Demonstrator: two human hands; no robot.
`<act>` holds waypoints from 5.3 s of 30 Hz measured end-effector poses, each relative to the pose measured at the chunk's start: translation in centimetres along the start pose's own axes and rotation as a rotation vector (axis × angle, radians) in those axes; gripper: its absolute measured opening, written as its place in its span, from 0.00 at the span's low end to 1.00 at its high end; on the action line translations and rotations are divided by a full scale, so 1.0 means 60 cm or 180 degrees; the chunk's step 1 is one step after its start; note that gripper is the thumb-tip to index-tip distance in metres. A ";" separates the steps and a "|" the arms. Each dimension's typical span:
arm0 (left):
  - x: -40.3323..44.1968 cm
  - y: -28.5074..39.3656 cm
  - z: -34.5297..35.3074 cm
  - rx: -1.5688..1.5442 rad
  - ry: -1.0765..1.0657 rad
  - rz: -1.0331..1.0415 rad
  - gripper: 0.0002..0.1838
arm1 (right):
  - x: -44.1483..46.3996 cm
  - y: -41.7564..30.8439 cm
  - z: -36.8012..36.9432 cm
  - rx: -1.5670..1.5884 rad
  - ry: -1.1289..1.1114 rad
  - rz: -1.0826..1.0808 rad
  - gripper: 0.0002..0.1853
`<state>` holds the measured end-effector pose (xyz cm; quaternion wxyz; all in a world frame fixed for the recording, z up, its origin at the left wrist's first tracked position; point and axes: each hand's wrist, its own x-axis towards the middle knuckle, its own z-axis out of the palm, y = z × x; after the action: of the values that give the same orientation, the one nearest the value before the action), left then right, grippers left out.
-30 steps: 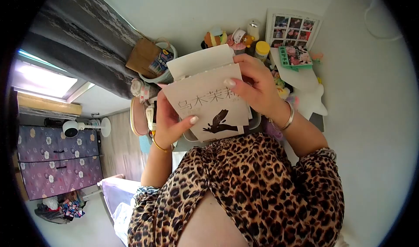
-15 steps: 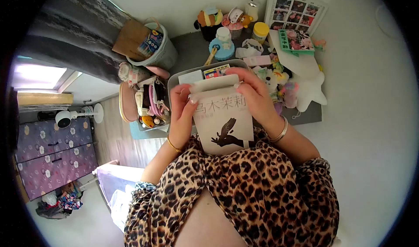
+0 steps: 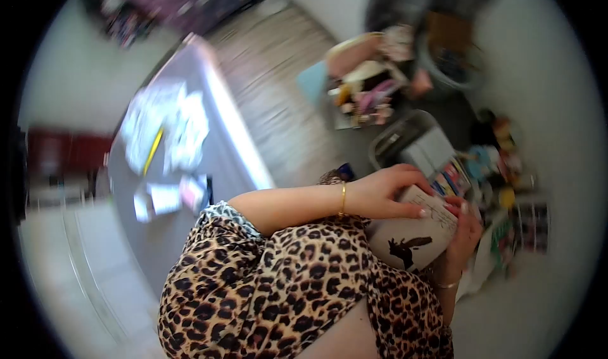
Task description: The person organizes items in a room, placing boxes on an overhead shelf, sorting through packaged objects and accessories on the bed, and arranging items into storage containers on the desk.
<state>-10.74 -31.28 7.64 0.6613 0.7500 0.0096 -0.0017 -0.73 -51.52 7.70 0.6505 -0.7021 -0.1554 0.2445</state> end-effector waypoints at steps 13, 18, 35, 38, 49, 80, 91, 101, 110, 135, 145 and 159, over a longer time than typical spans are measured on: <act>-0.599 -0.062 0.406 -0.1291 0.3865 -0.0761 0.21 | -0.423 0.190 -0.121 0.0820 -0.1209 0.0174 0.18; -0.741 -0.054 0.324 -0.1009 0.5889 -0.0221 0.23 | -0.427 0.181 -0.096 0.0423 -0.1522 -0.0109 0.13; -0.899 -0.141 0.177 -0.0982 0.7189 -0.0675 0.27 | -0.452 0.197 -0.129 -0.0143 -0.1367 0.0353 0.11; -0.883 -0.131 0.180 -0.1033 0.6852 -0.0778 0.28 | -0.455 0.196 -0.131 -0.0070 -0.1439 0.0421 0.11; -0.851 -0.106 0.110 -0.1949 0.6050 -0.0217 0.24 | -0.456 0.222 -0.132 -0.0254 -0.1627 0.0643 0.11; -0.485 -0.349 -0.127 -0.1854 0.4916 -0.1682 0.16 | 0.055 0.116 0.202 -0.1039 -0.2633 0.1124 0.11; -0.713 -0.325 0.269 0.1536 0.8852 -0.3720 0.15 | 0.035 0.106 0.325 -0.1921 -0.4237 -0.0031 0.11; -0.761 -0.421 0.139 0.0573 0.8068 -0.4755 0.37 | -0.039 0.071 0.358 -0.2641 -0.4894 -0.0576 0.15; -0.855 -0.418 0.174 -0.0180 0.8508 -0.3169 0.13 | -0.045 0.081 0.377 -0.2719 -0.4933 -0.0605 0.14; -0.680 0.085 0.181 -0.2382 0.5150 0.1253 0.11 | -0.252 -0.077 0.526 0.0022 -0.5519 -0.4577 0.18; -0.622 0.131 0.187 -0.1648 0.4953 0.1407 0.20 | 0.007 -0.041 0.349 0.1844 -0.3889 -0.0245 0.27; -0.581 0.164 0.219 -0.0355 0.4441 0.1358 0.41 | -0.003 -0.042 0.335 0.1386 -0.3549 -0.0753 0.11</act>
<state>-45.29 -46.00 16.30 0.5245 0.5273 0.2824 0.6059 -11.61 -34.54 9.52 0.6225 -0.2971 -0.4959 0.5275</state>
